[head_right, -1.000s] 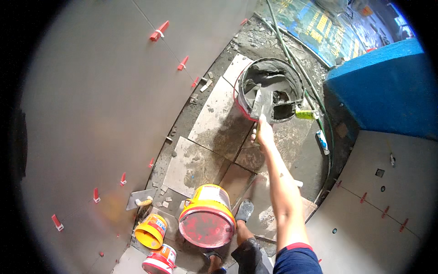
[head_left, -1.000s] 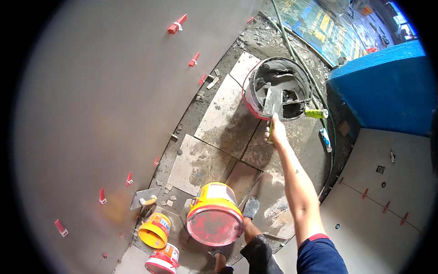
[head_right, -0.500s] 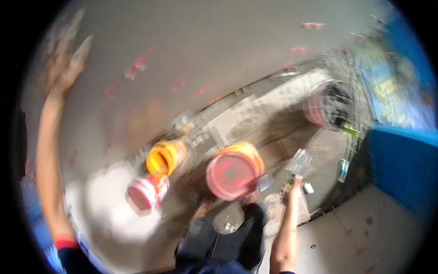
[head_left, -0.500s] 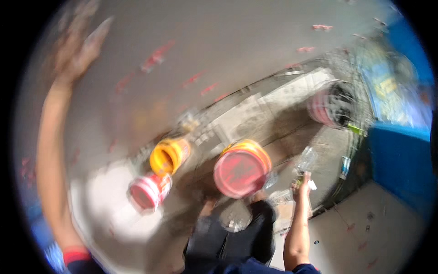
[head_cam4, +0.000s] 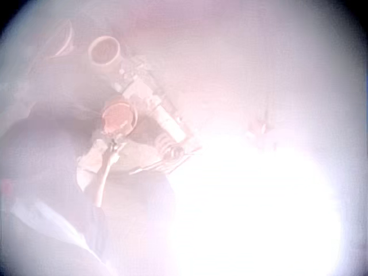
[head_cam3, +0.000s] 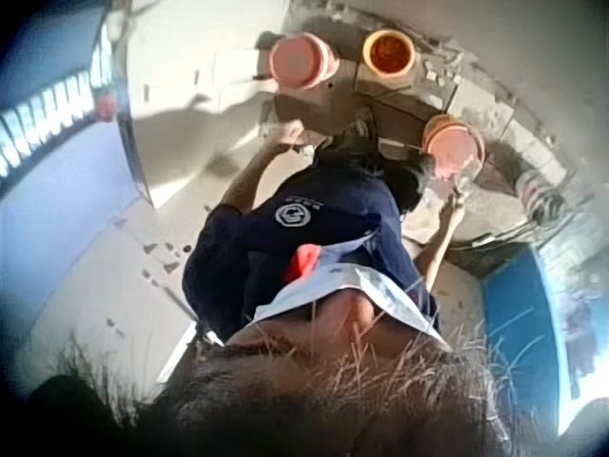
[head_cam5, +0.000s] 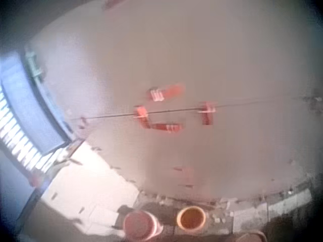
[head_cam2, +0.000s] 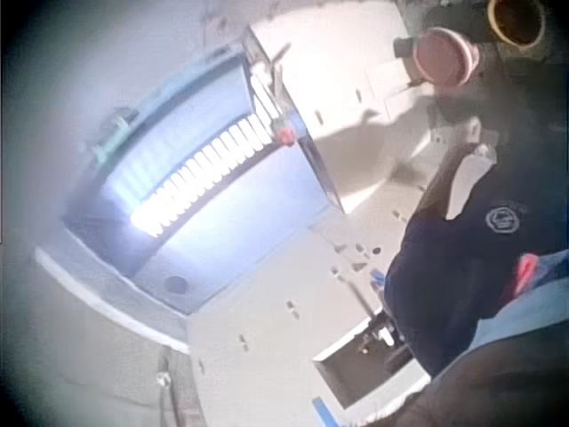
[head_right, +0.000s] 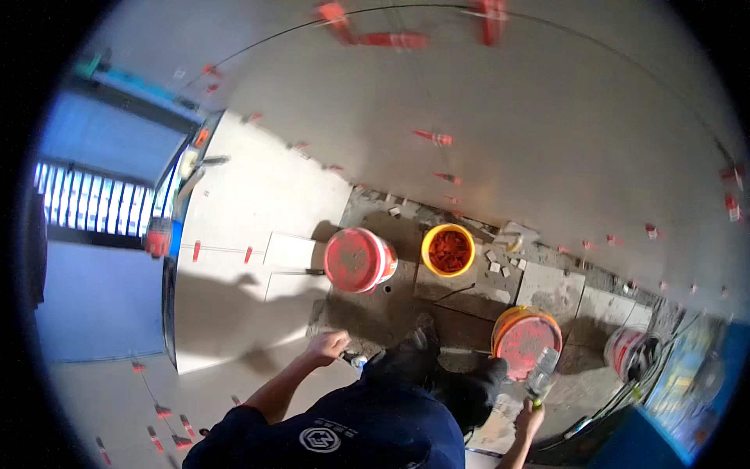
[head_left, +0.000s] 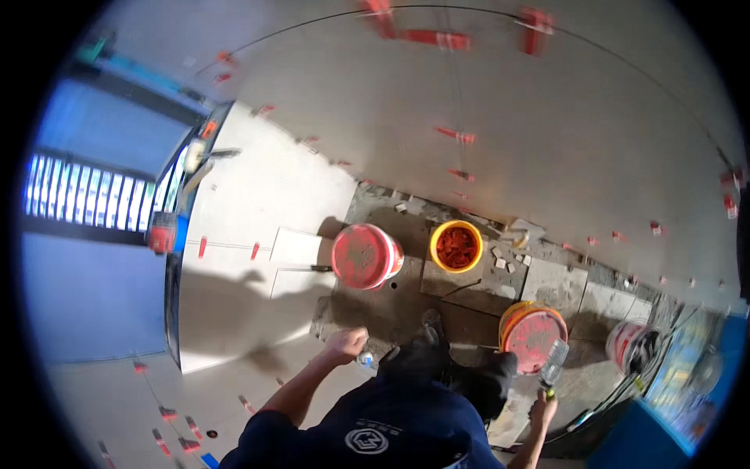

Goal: The person installs a large wall tile by applying adhesive to a board, lifting the tile into place with a suction tool, tapping it with a mallet, and inserting plastic spacers.

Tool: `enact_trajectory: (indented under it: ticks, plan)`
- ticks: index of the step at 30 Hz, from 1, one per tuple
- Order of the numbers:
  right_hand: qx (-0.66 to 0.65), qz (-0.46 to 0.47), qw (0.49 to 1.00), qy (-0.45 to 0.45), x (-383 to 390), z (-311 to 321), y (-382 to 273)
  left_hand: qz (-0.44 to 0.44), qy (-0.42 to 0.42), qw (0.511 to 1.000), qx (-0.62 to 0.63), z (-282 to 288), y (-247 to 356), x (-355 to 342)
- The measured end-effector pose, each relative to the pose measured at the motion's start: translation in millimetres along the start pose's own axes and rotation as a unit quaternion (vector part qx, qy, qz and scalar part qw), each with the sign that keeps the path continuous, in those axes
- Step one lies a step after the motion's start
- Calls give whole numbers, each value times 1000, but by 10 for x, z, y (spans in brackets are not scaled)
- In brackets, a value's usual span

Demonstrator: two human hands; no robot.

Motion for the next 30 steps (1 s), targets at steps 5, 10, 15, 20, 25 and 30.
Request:
enact_trajectory:
  ticks: [5, 10, 15, 20, 25, 30]
  plan:
    - [62, 40, 978, -196, 110, -623, -1915, 155, 54, 985, 54, 243, -882, 589]
    - [198, 173, 941, -213, -338, -1660, -2856, 194, 169, 959, 119, 417, -1282, 553]
    - [193, 175, 894, -364, 202, -2131, -4459, 209, 162, 964, 7, 467, -1061, 785]
    - [192, 305, 824, -436, 892, -2617, -5733, 248, 246, 936, -35, 39, -1220, 1110]
    - [19, 437, 647, -624, 1798, -2922, -6982, 296, 467, 797, 241, 501, -866, 924]
    - [-17, 354, 622, -698, 3250, -2994, -7940, 221, 550, 753, 285, 1425, -839, 773]
Point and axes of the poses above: each hand's wrist, its own x-axis away from the middle knuckle, its own z-axis out of the back of the hand, y = z × x, the point moved 1 cm from there along -x, towards the middle knuckle, and after that the axes turned 15 degrees about x, right-handed, at the moved point
